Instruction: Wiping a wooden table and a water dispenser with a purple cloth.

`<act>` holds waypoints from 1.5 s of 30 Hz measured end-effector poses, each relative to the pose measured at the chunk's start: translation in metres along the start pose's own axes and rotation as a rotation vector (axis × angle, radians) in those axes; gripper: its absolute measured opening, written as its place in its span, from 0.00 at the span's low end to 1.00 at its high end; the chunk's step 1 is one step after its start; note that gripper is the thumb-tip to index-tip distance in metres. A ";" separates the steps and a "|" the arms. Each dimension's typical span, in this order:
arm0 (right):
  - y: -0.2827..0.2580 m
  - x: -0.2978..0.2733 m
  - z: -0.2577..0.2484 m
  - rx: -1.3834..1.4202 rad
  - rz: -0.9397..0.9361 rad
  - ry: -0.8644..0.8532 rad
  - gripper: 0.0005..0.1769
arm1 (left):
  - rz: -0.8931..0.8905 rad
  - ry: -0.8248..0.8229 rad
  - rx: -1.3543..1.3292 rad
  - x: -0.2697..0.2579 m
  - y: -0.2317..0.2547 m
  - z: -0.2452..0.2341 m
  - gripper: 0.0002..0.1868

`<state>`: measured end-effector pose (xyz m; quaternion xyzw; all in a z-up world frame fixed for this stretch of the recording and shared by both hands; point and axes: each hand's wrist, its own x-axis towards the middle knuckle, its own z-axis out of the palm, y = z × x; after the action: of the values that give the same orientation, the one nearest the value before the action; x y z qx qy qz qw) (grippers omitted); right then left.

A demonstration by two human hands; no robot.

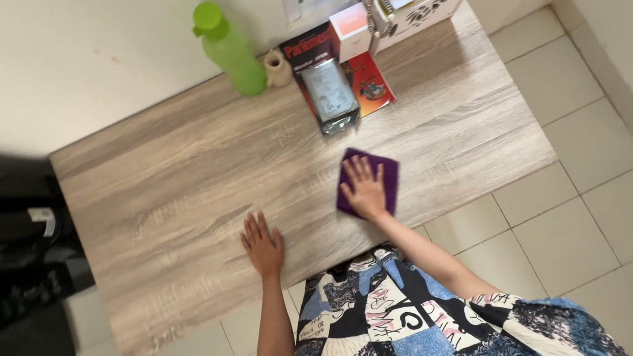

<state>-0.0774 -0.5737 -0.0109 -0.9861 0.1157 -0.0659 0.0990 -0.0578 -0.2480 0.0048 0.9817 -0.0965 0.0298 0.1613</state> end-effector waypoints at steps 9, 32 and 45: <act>-0.082 -0.024 0.005 0.537 -0.104 -0.177 0.39 | -0.056 0.137 -0.259 -0.006 0.058 0.051 0.35; 0.088 -0.040 -0.016 0.151 0.135 0.072 0.36 | 0.342 -0.123 -0.012 0.056 0.096 0.052 0.36; 0.076 -0.035 -0.027 0.113 0.177 -0.009 0.37 | -0.280 -0.042 0.111 -0.005 -0.170 -0.060 0.35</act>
<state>-0.1312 -0.6422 -0.0046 -0.9652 0.1979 -0.0588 0.1604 -0.0301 -0.0697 0.0078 0.9934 0.0396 -0.0084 0.1072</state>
